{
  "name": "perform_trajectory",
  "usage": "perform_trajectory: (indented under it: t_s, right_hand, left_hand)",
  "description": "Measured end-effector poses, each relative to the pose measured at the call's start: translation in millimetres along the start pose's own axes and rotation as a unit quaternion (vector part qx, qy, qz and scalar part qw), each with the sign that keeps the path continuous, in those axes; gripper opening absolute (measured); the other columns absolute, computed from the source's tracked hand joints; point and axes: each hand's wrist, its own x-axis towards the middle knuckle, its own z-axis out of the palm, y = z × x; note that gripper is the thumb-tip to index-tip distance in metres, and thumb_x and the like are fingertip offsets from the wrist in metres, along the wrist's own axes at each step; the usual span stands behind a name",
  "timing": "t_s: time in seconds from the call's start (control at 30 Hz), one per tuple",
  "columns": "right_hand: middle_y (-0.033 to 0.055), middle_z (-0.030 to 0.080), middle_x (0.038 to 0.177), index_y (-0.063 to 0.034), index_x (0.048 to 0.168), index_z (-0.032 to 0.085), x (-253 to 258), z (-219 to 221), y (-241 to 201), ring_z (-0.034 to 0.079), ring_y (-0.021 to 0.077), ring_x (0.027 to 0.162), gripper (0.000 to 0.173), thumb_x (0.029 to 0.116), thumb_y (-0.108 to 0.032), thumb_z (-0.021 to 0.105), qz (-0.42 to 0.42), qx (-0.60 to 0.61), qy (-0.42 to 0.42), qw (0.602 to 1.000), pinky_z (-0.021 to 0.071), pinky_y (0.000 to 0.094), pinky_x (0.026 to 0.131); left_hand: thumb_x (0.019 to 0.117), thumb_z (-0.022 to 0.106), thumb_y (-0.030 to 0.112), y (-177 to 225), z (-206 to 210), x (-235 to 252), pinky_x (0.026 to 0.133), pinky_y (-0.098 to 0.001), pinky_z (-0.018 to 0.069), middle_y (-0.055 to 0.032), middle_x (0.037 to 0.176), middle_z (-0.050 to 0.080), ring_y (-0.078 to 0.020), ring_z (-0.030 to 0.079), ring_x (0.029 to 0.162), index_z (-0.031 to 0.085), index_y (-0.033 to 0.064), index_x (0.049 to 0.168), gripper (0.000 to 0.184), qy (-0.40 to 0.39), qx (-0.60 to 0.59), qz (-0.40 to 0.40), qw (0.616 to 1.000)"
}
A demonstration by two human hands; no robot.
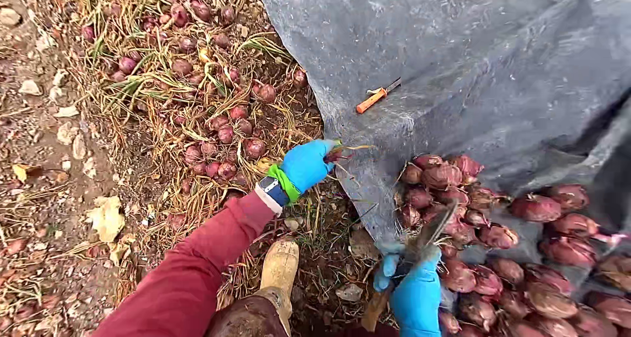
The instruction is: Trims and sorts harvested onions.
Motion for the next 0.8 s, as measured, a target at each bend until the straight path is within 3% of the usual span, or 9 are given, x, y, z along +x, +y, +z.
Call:
perform_trajectory:
  t_s: [0.1, 0.2, 0.23, 0.27, 0.33, 0.43, 0.57, 0.7, 0.8]
  right_hand:
    - [0.0072, 0.071, 0.074, -0.0123, 0.106, 0.070, -26.2, 15.5, 39.2, 0.065, 0.0237, 0.056, 0.083, 0.0909, -0.085, 0.033, 0.280, -0.371, -0.228, 0.856, 0.0565, 0.0444, 0.055]
    - [0.0076, 0.073, 0.080, -0.0097, 0.101, 0.070, -52.9, 45.4, 80.4, 0.070, 0.0259, 0.066, 0.087, 0.0823, -0.091, 0.044, 0.372, -0.425, -0.288, 0.773, 0.0587, 0.0499, 0.064]
    - [0.0073, 0.074, 0.080, -0.0092, 0.103, 0.069, -59.4, 51.6, 84.8, 0.071, 0.0253, 0.065, 0.086, 0.0828, -0.090, 0.045, 0.378, -0.407, -0.289, 0.780, 0.0593, 0.0488, 0.063]
    - [0.0071, 0.074, 0.080, -0.0092, 0.106, 0.068, -67.0, 55.9, 86.1, 0.071, 0.0246, 0.064, 0.084, 0.0845, -0.088, 0.046, 0.383, -0.382, -0.285, 0.791, 0.0595, 0.0472, 0.062]
    - [0.0075, 0.075, 0.081, -0.0099, 0.111, 0.068, -78.1, 60.9, 83.2, 0.072, 0.0241, 0.064, 0.078, 0.0915, -0.081, 0.044, 0.385, -0.313, -0.267, 0.826, 0.0610, 0.0447, 0.061]
    - [0.0140, 0.072, 0.076, -0.0060, 0.113, 0.071, -68.1, 61.5, 73.6, 0.071, 0.0279, 0.062, 0.078, 0.1034, -0.069, 0.027, 0.316, -0.167, -0.227, 0.906, 0.0617, 0.0450, 0.058]
    - [0.0170, 0.065, 0.067, 0.0009, 0.116, 0.067, -27.2, 87.2, 80.4, 0.067, 0.0302, 0.056, 0.100, 0.1002, -0.070, -0.002, 0.234, 0.020, -0.198, 0.952, 0.0606, 0.0482, 0.054]
    - [0.0069, 0.064, 0.066, -0.0025, 0.106, 0.067, 5.4, 117.3, 51.8, 0.063, 0.0207, 0.051, 0.096, 0.0864, -0.089, 0.031, 0.043, 0.045, -0.229, 0.971, 0.0591, 0.0391, 0.048]
    - [0.0024, 0.063, 0.065, -0.0093, 0.093, 0.065, 15.7, 116.0, 33.1, 0.061, 0.0150, 0.052, 0.095, 0.0823, -0.094, 0.024, 0.010, -0.081, -0.191, 0.978, 0.0562, 0.0348, 0.049]
  left_hand:
    - [0.0956, 0.064, 0.027, -102.8, -13.2, 30.3, 0.092, -0.0654, 0.0551, -0.0109, 0.129, 0.070, -0.0347, 0.069, 0.114, 0.065, 0.0217, 0.135, 0.040, 0.014, 0.095, -0.186, 0.978]
    - [0.0818, 0.074, 0.015, -175.6, -7.5, 30.7, 0.080, -0.0712, 0.0560, -0.0271, 0.121, 0.067, -0.0481, 0.069, 0.102, 0.064, 0.0017, 0.126, 0.047, 0.021, 0.189, -0.224, 0.956]
    - [0.0818, 0.074, 0.013, -176.8, -14.0, 18.8, 0.080, -0.0692, 0.0559, -0.0296, 0.116, 0.068, -0.0479, 0.070, 0.101, 0.067, -0.0040, 0.118, 0.041, 0.011, 0.188, -0.235, 0.954]
    - [0.0974, 0.066, 0.015, -156.8, -41.7, 8.7, 0.100, -0.0642, 0.0502, -0.0293, 0.135, 0.060, -0.0450, 0.061, 0.124, 0.058, -0.0061, 0.133, 0.043, -0.133, 0.151, -0.302, 0.932]
    - [0.1006, 0.063, 0.019, -154.6, -53.2, -12.0, 0.108, -0.0621, 0.0456, -0.0290, 0.141, 0.057, -0.0434, 0.056, 0.133, 0.056, -0.0070, 0.135, 0.044, -0.196, 0.102, -0.345, 0.912]
    - [0.0719, 0.088, 0.049, -208.7, -12.8, -18.7, 0.088, -0.0707, 0.0538, -0.0248, 0.106, 0.072, -0.0445, 0.070, 0.103, 0.071, 0.0021, 0.112, 0.065, -0.013, 0.113, -0.272, 0.956]
    - [0.0746, 0.082, 0.068, -152.9, -36.3, -65.9, 0.088, -0.0625, 0.0565, -0.0082, 0.098, 0.075, -0.0301, 0.072, 0.097, 0.074, 0.0178, 0.108, 0.061, -0.069, 0.082, -0.132, 0.985]
    - [0.0764, 0.075, 0.075, -85.3, -15.7, -107.7, 0.079, -0.0528, 0.0594, -0.0004, 0.085, 0.072, -0.0198, 0.071, 0.083, 0.074, 0.0189, 0.098, 0.060, -0.215, 0.061, 0.018, 0.975]
    - [0.0842, 0.076, 0.065, -77.8, 0.3, -111.8, 0.081, -0.0520, 0.0577, -0.0072, 0.085, 0.071, -0.0229, 0.070, 0.084, 0.074, 0.0097, 0.100, 0.057, -0.361, -0.022, 0.016, 0.932]
